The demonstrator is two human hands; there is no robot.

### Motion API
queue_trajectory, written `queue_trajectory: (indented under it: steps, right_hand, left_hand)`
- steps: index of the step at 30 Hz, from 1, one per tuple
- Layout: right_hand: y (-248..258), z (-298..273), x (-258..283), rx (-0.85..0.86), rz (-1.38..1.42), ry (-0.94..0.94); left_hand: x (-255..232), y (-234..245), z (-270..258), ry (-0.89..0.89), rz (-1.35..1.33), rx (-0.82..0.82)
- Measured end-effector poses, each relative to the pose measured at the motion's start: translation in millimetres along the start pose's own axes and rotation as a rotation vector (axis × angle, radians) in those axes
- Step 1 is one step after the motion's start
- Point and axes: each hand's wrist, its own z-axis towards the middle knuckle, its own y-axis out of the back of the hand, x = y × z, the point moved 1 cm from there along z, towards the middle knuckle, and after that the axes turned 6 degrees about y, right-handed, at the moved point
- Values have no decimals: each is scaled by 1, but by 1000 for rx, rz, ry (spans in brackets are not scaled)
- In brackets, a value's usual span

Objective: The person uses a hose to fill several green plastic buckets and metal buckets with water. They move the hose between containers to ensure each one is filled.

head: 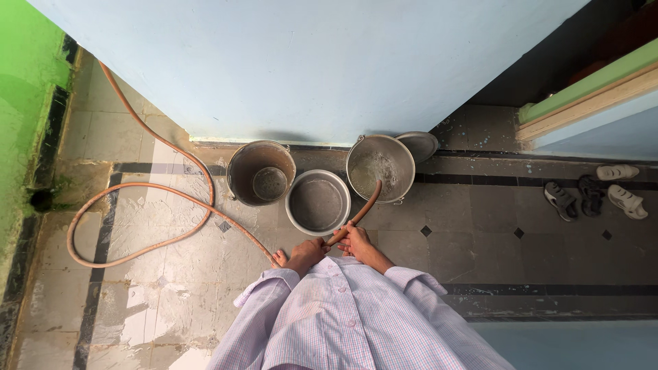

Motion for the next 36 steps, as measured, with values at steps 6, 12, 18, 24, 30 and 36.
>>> queue_trajectory:
  steps: [6,12,18,24,30,36]
  right_hand:
    - [0,-3,-3,-27,-17,-38]
    - [-1,-1,-5,-7,15,13]
    - [-3,1,-3,-6,6,-1]
    - [-5,5,-1,2,-13,2]
    - [-7,9,1,6,-2,8]
    - [-5,8,1,-8,-14,1]
  left_hand:
    - [0,-2,-1,10,1,10]
    - [2,-4,2,9,6,9]
    - [3,-1,6,15,20,22]
    - [3,2,6,28,33,22]
    - [3,7,4,21,19,12]
    - [1,7,5,21,24,24]
